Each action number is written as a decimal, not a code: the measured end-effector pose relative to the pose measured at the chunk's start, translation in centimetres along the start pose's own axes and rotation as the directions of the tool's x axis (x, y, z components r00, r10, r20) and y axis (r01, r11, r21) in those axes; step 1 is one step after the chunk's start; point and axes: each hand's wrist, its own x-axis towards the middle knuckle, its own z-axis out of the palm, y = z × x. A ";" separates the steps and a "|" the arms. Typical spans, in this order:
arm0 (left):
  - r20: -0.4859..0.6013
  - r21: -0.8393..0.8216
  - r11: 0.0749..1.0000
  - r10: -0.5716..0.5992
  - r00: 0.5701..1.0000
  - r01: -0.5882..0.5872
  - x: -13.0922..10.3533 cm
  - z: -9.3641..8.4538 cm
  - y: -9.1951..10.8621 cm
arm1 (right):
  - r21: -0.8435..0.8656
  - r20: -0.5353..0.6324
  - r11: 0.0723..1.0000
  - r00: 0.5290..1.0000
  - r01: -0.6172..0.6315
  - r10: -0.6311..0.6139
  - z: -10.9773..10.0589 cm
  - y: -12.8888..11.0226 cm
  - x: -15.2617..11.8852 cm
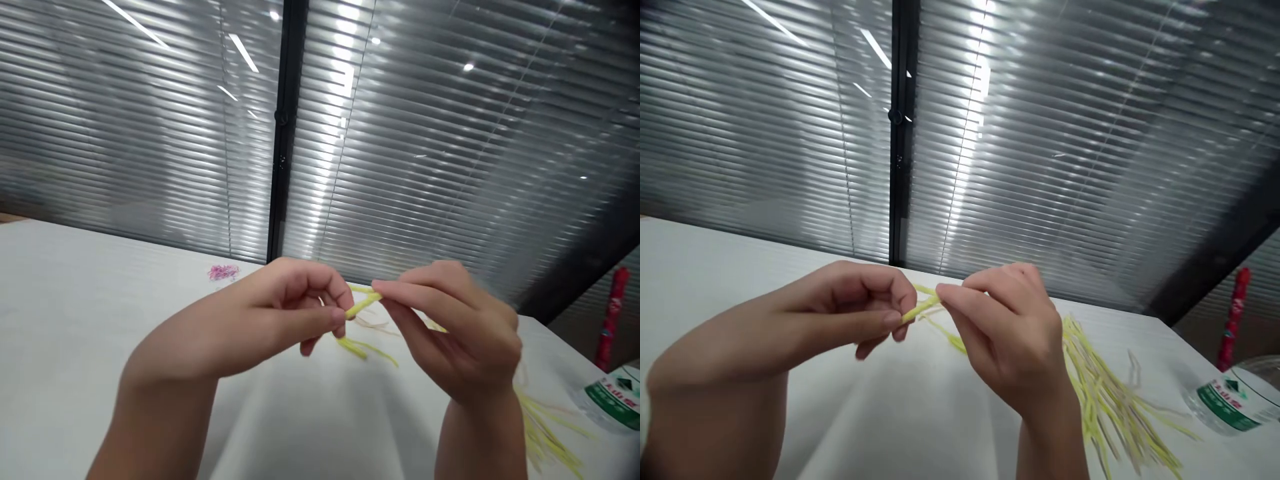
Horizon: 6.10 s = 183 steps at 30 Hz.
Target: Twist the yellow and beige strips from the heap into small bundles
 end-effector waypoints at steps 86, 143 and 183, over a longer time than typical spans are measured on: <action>-0.156 0.916 0.387 0.589 0.793 -0.107 1.7 1.2 -1.3 | -0.091 0.296 0.970 0.924 -0.224 0.241 0.7 0.5 0.4; -0.466 -0.177 0.955 0.132 0.875 -0.238 5.8 3.6 -3.2 | 0.509 0.133 0.581 0.725 -0.635 0.676 4.1 -0.1 0.4; -0.507 0.295 0.761 0.637 0.581 -0.578 5.7 4.1 -3.2 | 0.682 0.699 -0.100 0.607 -0.724 0.377 2.8 0.3 0.5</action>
